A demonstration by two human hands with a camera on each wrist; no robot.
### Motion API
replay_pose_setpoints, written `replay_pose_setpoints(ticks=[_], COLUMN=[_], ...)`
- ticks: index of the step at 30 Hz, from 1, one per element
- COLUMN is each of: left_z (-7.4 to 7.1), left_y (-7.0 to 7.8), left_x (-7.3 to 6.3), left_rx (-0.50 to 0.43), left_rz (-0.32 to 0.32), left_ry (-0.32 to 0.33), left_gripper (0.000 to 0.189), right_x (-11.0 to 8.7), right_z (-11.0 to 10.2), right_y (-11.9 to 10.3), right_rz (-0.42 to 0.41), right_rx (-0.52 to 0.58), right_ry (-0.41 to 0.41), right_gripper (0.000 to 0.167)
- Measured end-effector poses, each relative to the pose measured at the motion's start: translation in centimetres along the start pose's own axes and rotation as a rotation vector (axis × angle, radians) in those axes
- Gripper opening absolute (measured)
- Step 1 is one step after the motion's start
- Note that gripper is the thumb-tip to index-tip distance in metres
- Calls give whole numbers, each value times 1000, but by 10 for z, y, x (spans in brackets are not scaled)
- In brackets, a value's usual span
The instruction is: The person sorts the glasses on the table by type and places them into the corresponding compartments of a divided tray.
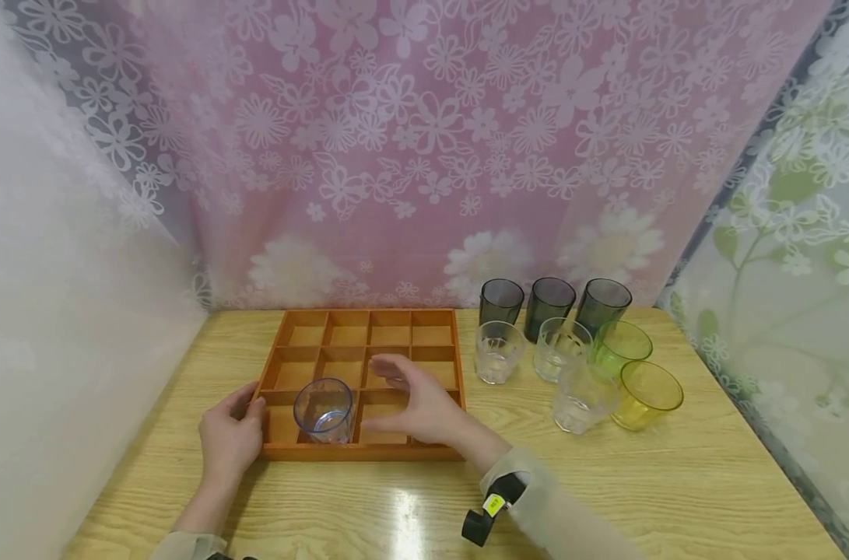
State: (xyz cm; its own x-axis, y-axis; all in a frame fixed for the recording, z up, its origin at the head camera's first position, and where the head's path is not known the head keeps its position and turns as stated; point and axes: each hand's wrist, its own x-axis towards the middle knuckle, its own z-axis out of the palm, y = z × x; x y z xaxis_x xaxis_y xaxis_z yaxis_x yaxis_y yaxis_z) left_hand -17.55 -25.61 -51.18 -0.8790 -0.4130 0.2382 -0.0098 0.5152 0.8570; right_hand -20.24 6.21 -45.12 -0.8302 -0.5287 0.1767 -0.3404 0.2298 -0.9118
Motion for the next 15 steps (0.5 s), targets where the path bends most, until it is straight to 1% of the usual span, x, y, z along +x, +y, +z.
replay_pose_setpoints(ticks=[3,7,15], left_z=[0,0,-1], left_y=[-1,0,0], left_x=[1,1,-1], left_rx=[6,10,11], left_rz=[-2,-4,-17], left_ry=[1,-7,-20], left_gripper=[32,32,33], right_x=[-5,-13,-28], right_z=[-13,-29,-61], right_y=[-1,-1,-9], right_rz=[-9,-49,-96], right_rx=[7,8,2], right_ry=[17,43,98], right_gripper=[88,87,85])
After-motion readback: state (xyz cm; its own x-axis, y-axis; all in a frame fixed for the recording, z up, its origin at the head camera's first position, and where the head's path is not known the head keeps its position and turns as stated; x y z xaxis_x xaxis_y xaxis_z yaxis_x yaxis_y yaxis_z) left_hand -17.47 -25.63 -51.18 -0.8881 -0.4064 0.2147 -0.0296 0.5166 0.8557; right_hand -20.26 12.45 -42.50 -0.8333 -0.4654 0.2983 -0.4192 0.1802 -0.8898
